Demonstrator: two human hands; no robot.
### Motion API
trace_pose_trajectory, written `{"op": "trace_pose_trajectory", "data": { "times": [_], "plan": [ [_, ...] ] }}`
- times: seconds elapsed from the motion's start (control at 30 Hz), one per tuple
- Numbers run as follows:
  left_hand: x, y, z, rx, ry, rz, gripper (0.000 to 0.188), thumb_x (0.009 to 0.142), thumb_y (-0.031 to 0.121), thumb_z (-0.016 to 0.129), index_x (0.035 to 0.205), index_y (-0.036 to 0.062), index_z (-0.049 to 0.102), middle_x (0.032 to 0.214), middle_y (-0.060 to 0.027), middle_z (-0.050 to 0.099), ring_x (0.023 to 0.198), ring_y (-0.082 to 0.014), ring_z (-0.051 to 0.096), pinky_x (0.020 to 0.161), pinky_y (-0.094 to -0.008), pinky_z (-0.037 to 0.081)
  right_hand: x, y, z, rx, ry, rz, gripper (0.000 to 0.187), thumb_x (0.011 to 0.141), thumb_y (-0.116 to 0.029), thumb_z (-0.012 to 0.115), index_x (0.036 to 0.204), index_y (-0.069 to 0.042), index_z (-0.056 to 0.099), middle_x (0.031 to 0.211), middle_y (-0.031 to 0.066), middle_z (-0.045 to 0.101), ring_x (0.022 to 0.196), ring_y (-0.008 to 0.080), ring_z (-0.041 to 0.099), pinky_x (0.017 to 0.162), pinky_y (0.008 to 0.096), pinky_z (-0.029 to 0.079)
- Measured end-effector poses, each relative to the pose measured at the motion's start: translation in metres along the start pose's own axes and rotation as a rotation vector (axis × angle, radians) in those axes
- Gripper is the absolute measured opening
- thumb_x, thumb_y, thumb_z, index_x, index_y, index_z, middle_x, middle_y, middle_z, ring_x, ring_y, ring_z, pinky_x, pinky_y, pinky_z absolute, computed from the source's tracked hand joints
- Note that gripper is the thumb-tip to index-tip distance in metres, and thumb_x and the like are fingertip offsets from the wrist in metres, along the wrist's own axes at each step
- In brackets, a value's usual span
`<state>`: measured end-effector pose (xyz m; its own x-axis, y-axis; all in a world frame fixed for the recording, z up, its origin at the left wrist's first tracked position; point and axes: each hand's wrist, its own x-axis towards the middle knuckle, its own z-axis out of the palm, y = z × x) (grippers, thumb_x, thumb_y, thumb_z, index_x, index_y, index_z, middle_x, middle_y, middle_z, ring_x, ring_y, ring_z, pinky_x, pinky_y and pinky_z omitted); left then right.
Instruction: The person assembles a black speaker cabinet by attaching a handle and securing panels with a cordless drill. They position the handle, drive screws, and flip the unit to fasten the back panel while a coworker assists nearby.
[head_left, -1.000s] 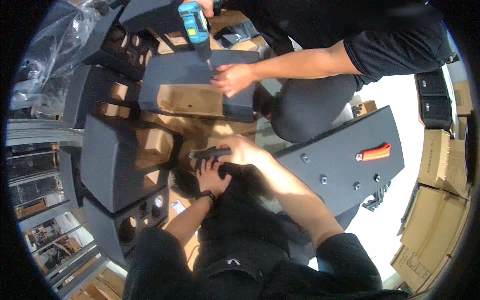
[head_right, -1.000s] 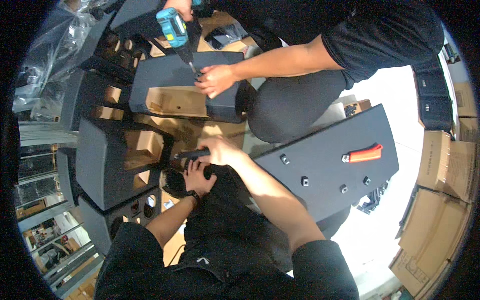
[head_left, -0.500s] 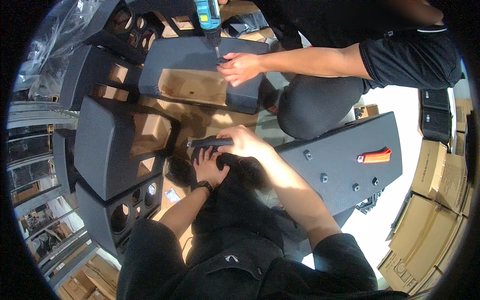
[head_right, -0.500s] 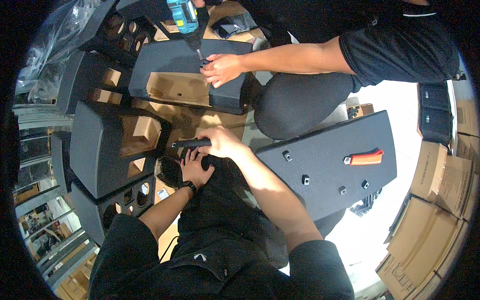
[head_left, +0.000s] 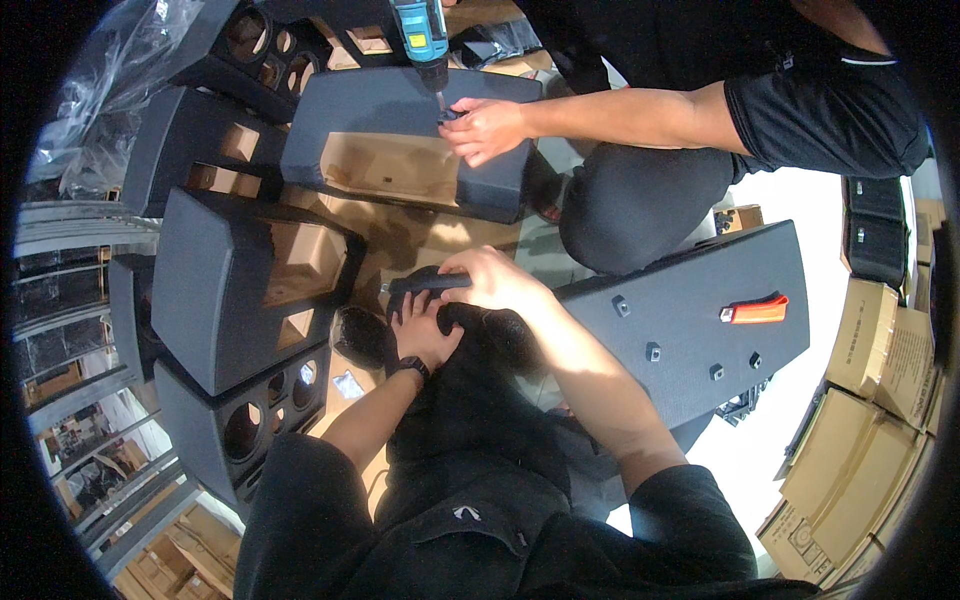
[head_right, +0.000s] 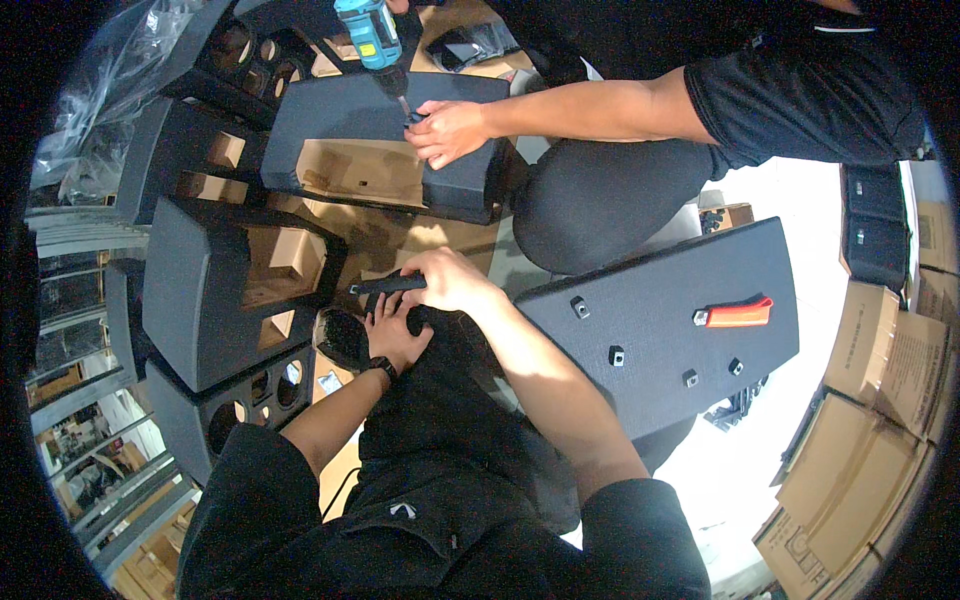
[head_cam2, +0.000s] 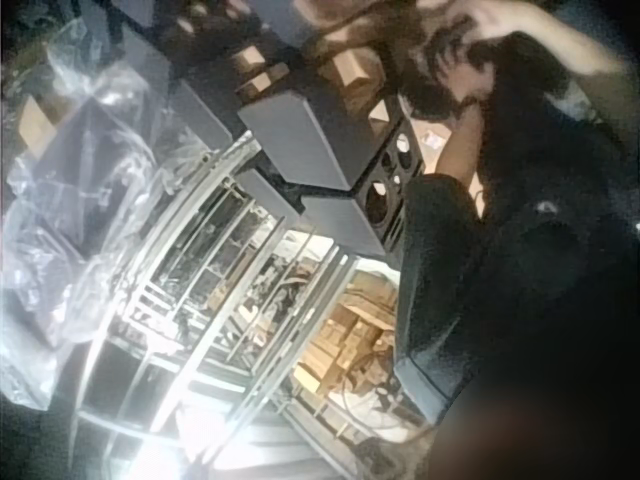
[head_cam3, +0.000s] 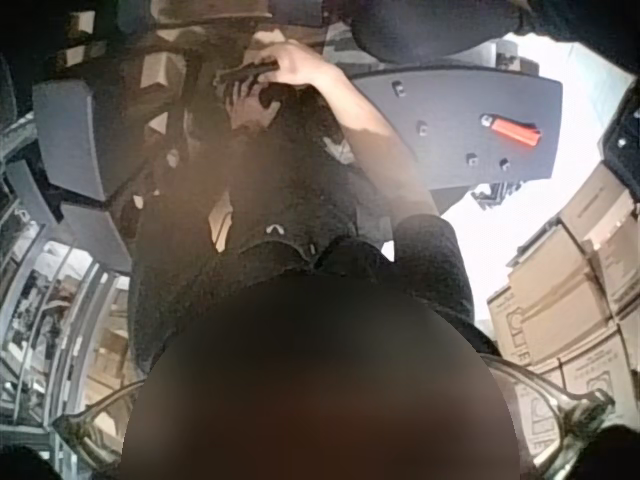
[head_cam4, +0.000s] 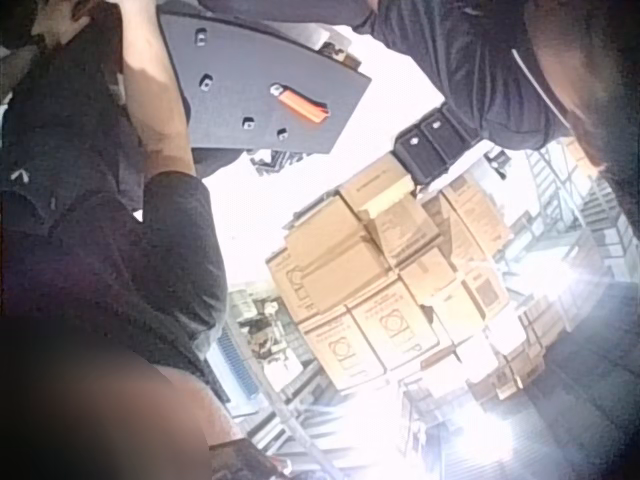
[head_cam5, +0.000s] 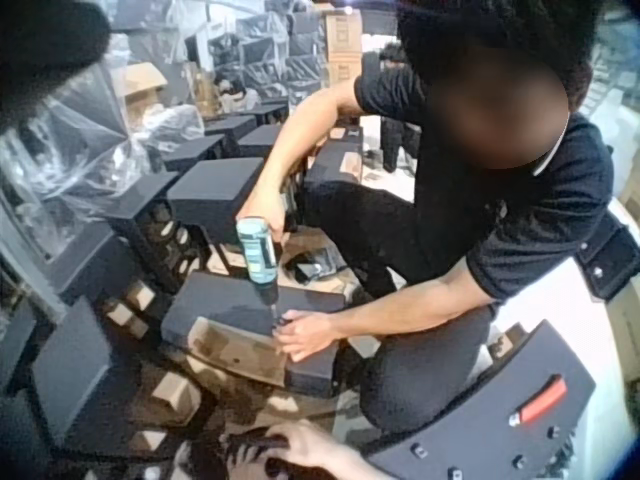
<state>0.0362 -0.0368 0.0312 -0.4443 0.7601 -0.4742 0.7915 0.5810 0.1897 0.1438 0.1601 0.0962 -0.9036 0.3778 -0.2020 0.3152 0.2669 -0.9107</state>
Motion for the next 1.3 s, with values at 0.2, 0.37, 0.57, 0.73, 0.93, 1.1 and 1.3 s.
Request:
{"op": "trace_pose_trajectory", "data": {
  "times": [0.2, 0.37, 0.57, 0.73, 0.93, 1.1, 1.3],
  "plan": [
    [-0.001, 0.001, -0.002, 0.0, 0.004, 0.007, 0.069, 0.085, 0.052, 0.066, 0.144, 0.0172, 0.059, 0.163, -0.0102, 0.044, 0.158, -0.0343, 0.027, 0.124, -0.0611, 0.024, -0.001, -0.002, -0.002, 0.0, -0.022, 0.046, 0.043, 0.076, -0.025, 0.086, 0.11, -0.001, 0.076, 0.103, 0.0219, 0.076, 0.101, 0.0389, 0.073, 0.09, 0.0453, 0.056],
    [0.0, 0.001, -0.002, -0.008, -0.003, 0.002, 0.069, 0.084, 0.052, 0.066, 0.144, 0.0177, 0.059, 0.162, -0.0108, 0.044, 0.157, -0.0347, 0.027, 0.124, -0.0616, 0.024, -0.001, 0.001, 0.001, -0.041, -0.002, -0.022, 0.045, 0.079, -0.025, 0.085, 0.113, 0.002, 0.073, 0.104, 0.0249, 0.074, 0.1, 0.0389, 0.074, 0.089, 0.044, 0.056],
    [0.0, 0.0, -0.001, -0.008, 0.007, 0.001, 0.069, 0.082, 0.052, 0.068, 0.142, 0.0179, 0.06, 0.161, -0.0112, 0.045, 0.156, -0.0356, 0.029, 0.124, -0.0618, 0.024, -0.001, 0.001, 0.001, -0.03, -0.001, 0.01, 0.044, 0.076, -0.026, 0.088, 0.11, -0.001, 0.076, 0.106, 0.0219, 0.076, 0.103, 0.0391, 0.072, 0.093, 0.0451, 0.056],
    [0.001, -0.001, 0.002, -0.011, 0.023, 0.007, 0.068, 0.082, 0.051, 0.069, 0.14, 0.0176, 0.061, 0.161, -0.0117, 0.045, 0.156, -0.037, 0.029, 0.123, -0.0623, 0.025, 0.0, -0.001, -0.002, -0.008, -0.046, 0.032, 0.044, 0.076, -0.026, 0.088, 0.111, -0.001, 0.076, 0.109, 0.0218, 0.076, 0.105, 0.0388, 0.072, 0.094, 0.0453, 0.056],
    [0.001, -0.001, 0.002, -0.024, 0.02, 0.008, 0.067, 0.082, 0.051, 0.069, 0.141, 0.0181, 0.061, 0.161, -0.0114, 0.045, 0.156, -0.0366, 0.029, 0.123, -0.0625, 0.024, 0.001, 0.004, 0.001, -0.036, -0.019, -0.027, 0.045, 0.076, -0.026, 0.087, 0.112, -0.001, 0.075, 0.11, 0.0215, 0.076, 0.106, 0.0397, 0.072, 0.094, 0.0462, 0.056],
    [0.001, -0.001, 0.002, -0.014, 0.009, -0.005, 0.067, 0.082, 0.05, 0.068, 0.141, 0.0183, 0.061, 0.161, -0.0104, 0.045, 0.157, -0.0347, 0.028, 0.124, -0.0625, 0.023, 0.001, 0.009, 0.004, -0.035, 0.011, -0.12, 0.047, 0.08, -0.03, 0.084, 0.112, 0.002, 0.072, 0.103, 0.0253, 0.074, 0.101, 0.0422, 0.073, 0.087, 0.0464, 0.056],
    [0.002, -0.002, 0.003, -0.034, 0.019, 0.004, 0.067, 0.082, 0.051, 0.068, 0.14, 0.0187, 0.062, 0.162, -0.0099, 0.045, 0.158, -0.0345, 0.027, 0.124, -0.0628, 0.023, 0.002, 0.009, 0.002, -0.009, 0.021, -0.133, 0.048, 0.079, -0.03, 0.085, 0.112, 0.002, 0.072, 0.101, 0.0245, 0.075, 0.097, 0.0408, 0.074, 0.085, 0.0461, 0.056]
  ]
}}
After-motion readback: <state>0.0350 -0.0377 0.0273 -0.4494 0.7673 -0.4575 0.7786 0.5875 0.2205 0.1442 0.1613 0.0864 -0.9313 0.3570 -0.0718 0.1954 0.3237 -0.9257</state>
